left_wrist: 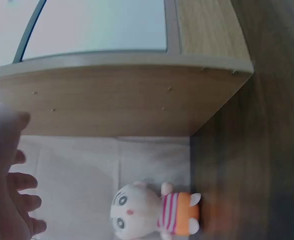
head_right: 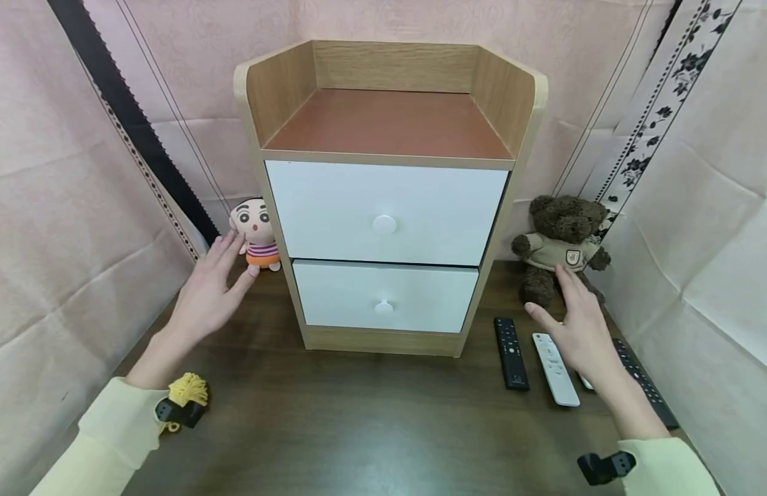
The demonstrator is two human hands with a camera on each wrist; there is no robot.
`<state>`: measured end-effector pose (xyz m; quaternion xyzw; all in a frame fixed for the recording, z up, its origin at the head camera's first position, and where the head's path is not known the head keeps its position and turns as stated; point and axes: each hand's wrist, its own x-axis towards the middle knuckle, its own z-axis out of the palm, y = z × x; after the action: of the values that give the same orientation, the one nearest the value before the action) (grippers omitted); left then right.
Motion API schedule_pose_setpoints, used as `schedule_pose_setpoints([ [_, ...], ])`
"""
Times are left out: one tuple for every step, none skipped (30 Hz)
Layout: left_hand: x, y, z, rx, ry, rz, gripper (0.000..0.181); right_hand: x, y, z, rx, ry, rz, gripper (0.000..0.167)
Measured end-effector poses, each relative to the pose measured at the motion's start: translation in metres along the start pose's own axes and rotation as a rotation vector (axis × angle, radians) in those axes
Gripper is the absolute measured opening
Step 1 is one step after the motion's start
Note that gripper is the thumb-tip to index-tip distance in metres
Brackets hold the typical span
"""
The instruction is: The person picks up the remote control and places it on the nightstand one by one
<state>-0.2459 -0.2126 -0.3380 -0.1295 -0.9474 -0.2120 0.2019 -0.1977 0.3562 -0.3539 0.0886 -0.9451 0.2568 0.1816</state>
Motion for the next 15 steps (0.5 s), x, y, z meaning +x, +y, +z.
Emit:
schedule_pose_setpoints([
  [-0.001,0.001,0.002,-0.048,0.028,-0.003,0.07,-0.004,0.0,0.003,0.017,0.014,0.015,0.083],
  [-0.003,0.002,0.005,-0.095,0.052,-0.008,0.069,-0.008,-0.001,0.006,0.023,0.028,0.035,0.082],
  [-0.004,0.003,0.007,-0.136,0.072,-0.012,0.068,-0.012,-0.001,0.009,0.037,0.04,0.055,0.081],
  [-0.005,0.003,0.01,-0.178,0.091,-0.015,0.066,-0.016,-0.001,0.013,0.049,0.052,0.077,0.079],
  [-0.006,0.004,0.013,-0.217,0.109,-0.016,0.064,-0.02,-0.001,0.017,0.065,0.061,0.1,0.078],
  [-0.007,0.005,0.016,-0.258,0.124,-0.019,0.062,-0.024,0.0,0.02,0.083,0.068,0.123,0.077],
  [-0.008,0.006,0.019,-0.301,0.134,-0.026,0.059,-0.028,0.0,0.024,0.097,0.077,0.142,0.075],
  [-0.009,0.007,0.023,-0.35,0.14,-0.037,0.057,-0.032,0.001,0.028,0.108,0.078,0.163,0.073],
  [-0.009,0.008,0.027,-0.419,0.141,-0.049,0.055,-0.036,0.001,0.032,0.126,0.08,0.182,0.071],
  [-0.009,0.008,0.03,-0.51,0.134,-0.061,0.054,-0.04,0.002,0.036,0.135,0.076,0.201,0.07],
  [-0.009,0.009,0.034,-0.598,0.127,-0.072,0.053,-0.043,0.002,0.039,0.15,0.076,0.213,0.068],
  [-0.009,0.009,0.039,-0.689,0.12,-0.081,0.052,-0.047,0.003,0.043,0.162,0.072,0.224,0.067],
  [-0.01,0.009,0.043,-0.772,0.11,-0.083,0.052,-0.049,0.003,0.047,0.174,0.069,0.236,0.066],
  [-0.01,0.009,0.047,-0.843,0.101,-0.083,0.053,-0.052,0.004,0.051,0.176,0.068,0.249,0.065],
  [-0.011,0.009,0.051,-0.905,0.09,-0.078,0.054,-0.055,0.005,0.054,0.17,0.067,0.258,0.063],
])
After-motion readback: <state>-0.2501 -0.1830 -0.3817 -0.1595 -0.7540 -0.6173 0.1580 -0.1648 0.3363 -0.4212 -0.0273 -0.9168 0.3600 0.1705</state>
